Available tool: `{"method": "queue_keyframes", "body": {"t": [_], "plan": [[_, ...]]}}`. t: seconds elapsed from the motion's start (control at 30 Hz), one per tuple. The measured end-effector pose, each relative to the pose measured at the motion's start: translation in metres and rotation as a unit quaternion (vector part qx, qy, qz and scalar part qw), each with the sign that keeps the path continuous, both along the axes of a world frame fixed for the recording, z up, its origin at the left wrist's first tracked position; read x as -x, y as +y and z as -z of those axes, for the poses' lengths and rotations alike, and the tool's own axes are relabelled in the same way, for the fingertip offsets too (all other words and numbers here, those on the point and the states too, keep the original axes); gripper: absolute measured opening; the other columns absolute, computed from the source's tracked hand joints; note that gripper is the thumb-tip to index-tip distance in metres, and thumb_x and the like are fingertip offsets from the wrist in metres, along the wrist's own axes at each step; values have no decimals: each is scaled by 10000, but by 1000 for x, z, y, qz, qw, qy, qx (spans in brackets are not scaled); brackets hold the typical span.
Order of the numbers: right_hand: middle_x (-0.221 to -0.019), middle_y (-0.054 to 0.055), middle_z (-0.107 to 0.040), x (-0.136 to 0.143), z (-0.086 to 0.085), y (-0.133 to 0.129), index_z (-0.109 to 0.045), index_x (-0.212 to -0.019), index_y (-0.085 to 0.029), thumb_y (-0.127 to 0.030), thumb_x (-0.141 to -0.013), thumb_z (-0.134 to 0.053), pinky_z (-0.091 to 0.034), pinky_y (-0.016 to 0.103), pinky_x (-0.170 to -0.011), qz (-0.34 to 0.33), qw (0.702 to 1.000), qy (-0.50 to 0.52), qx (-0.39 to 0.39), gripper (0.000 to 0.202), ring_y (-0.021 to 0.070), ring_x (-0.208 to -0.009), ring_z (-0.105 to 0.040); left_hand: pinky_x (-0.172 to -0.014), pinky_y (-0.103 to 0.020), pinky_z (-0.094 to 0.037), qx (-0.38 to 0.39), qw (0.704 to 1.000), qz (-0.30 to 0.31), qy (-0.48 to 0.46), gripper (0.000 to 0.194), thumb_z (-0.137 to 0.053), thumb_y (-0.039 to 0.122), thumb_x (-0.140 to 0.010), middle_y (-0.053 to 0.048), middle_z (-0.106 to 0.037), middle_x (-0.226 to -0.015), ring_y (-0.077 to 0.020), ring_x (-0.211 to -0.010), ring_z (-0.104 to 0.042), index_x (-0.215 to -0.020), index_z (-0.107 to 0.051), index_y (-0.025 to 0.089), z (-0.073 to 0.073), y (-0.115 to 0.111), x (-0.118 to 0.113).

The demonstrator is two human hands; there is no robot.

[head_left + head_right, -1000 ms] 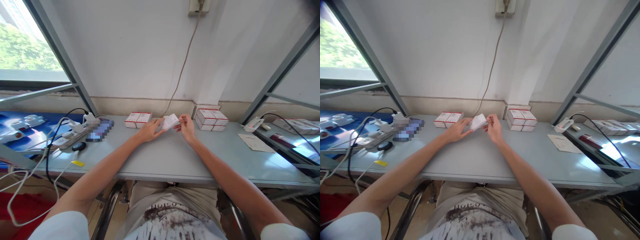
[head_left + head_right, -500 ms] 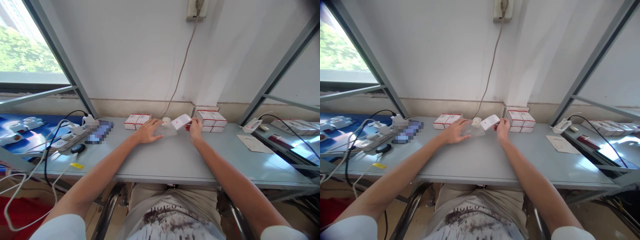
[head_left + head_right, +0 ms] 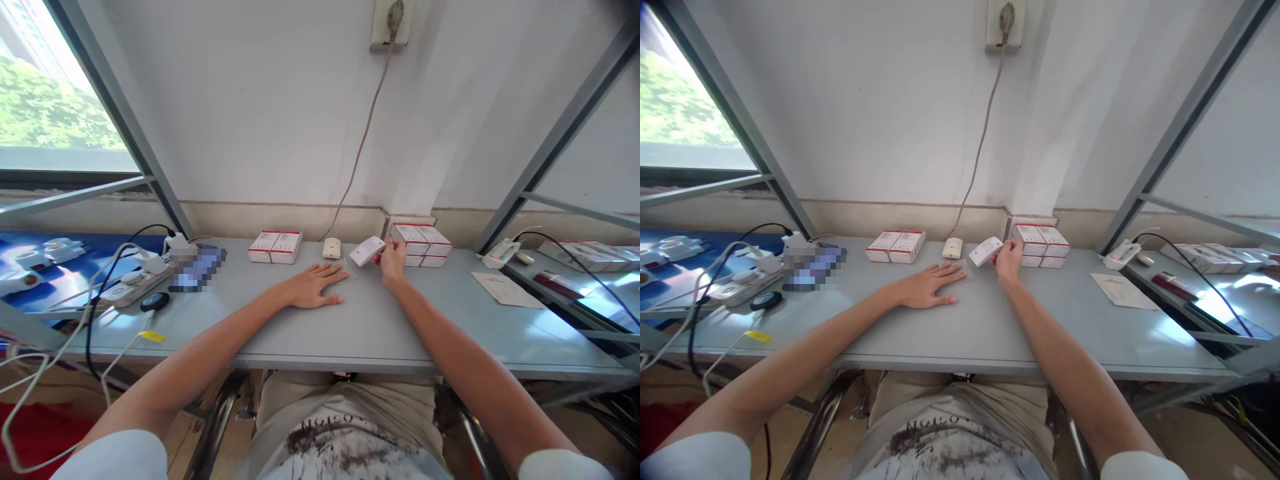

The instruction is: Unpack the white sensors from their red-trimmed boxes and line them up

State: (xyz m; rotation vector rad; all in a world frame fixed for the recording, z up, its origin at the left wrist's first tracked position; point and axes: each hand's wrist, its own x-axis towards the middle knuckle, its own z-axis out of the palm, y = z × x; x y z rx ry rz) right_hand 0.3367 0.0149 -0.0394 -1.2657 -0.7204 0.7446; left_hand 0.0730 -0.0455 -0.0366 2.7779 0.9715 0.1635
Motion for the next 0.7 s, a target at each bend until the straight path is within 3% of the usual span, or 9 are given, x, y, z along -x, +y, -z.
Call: {"method": "queue_keyframes", "body": {"t": [0.1, 0.17, 0.23, 0.3, 0.37, 0.5, 0.63, 0.7], "plan": [[-778, -53, -571, 1, 0, -1, -532, -1033, -247, -281, -1066, -487, -507, 221, -422, -15, 1000, 0, 20, 66, 101, -463, -566, -1339, -616, -173, 16, 999, -15, 22, 871, -410, 861, -1000, -38, -201, -1828, -394, -1687, -195, -1728, -318, 390, -7, -3, 2], [-738, -53, -560, 2, 0, -1, -551, -990, -231, -263, -1067, -495, -497, 202, -409, -32, 998, 0, 45, 101, 94, -459, -558, -1304, -585, -274, -1, 999, -34, 14, 819, -423, 847, -1007, -70, -358, -1778, -389, -1626, -354, -1670, -450, 368, -13, -4, 5], [-695, -51, -554, 3, 0, -1, -571, -939, -215, -249, -1061, -520, -492, 187, -404, -47, 997, -3, 67, 138, 91, -457, -551, -1229, -535, -390, -42, 997, -56, -12, 694, -384, 771, -1064, -103, -573, -1610, -354, -1465, -552, -1527, -624, 313, -18, -3, 8], [-672, -46, -564, 3, -1, -2, -583, -919, -206, -240, -1055, -545, -492, 177, -402, -55, 995, -6, 77, 145, 91, -457, -552, -1153, -493, -454, -95, 992, -66, -46, 596, -342, 661, -1119, -107, -680, -1394, -313, -1300, -641, -1358, -718, 265, -20, -1, 11], [-665, -45, -575, 3, -1, -1, -583, -921, -203, -241, -1059, -550, -494, 169, -402, -60, 995, -7, 85, 146, 90, -460, -555, -1114, -463, -476, -121, 988, -55, -77, 519, -342, 571, -1141, -99, -677, -1308, -293, -1258, -637, -1303, -715, 249, -19, 3, 12], [-656, -47, -571, 2, 0, 0, -566, -925, -211, -304, -1089, -519, -502, 167, -401, -67, 993, -8, 94, 194, 92, -460, -547, -1075, -431, -499, -94, 990, -21, -106, 392, -377, 443, -1135, -96, -665, -1284, -276, -1243, -636, -1234, -696, 237, -13, 7, 12], [-697, -35, -586, 1, 4, 3, -580, -957, -214, -368, -1051, -604, -528, 196, -401, -66, 994, -16, 83, 181, 119, -524, -582, -912, -420, -533, -92, 991, -41, -92, 435, -390, 469, -1117, -88, -680, -994, -262, -964, -670, -923, -686, 216, -13, 10, 11], [-729, -23, -608, 0, 7, 4, -605, -1004, -209, -355, -985, -697, -543, 211, -407, -70, 994, -32, 73, 174, 139, -579, -613, -907, -430, -524, -110, 989, -49, -85, 483, -363, 485, -1122, -79, -666, -899, -257, -897, -658, -845, -657, 220, -13, 10, 11]]}}
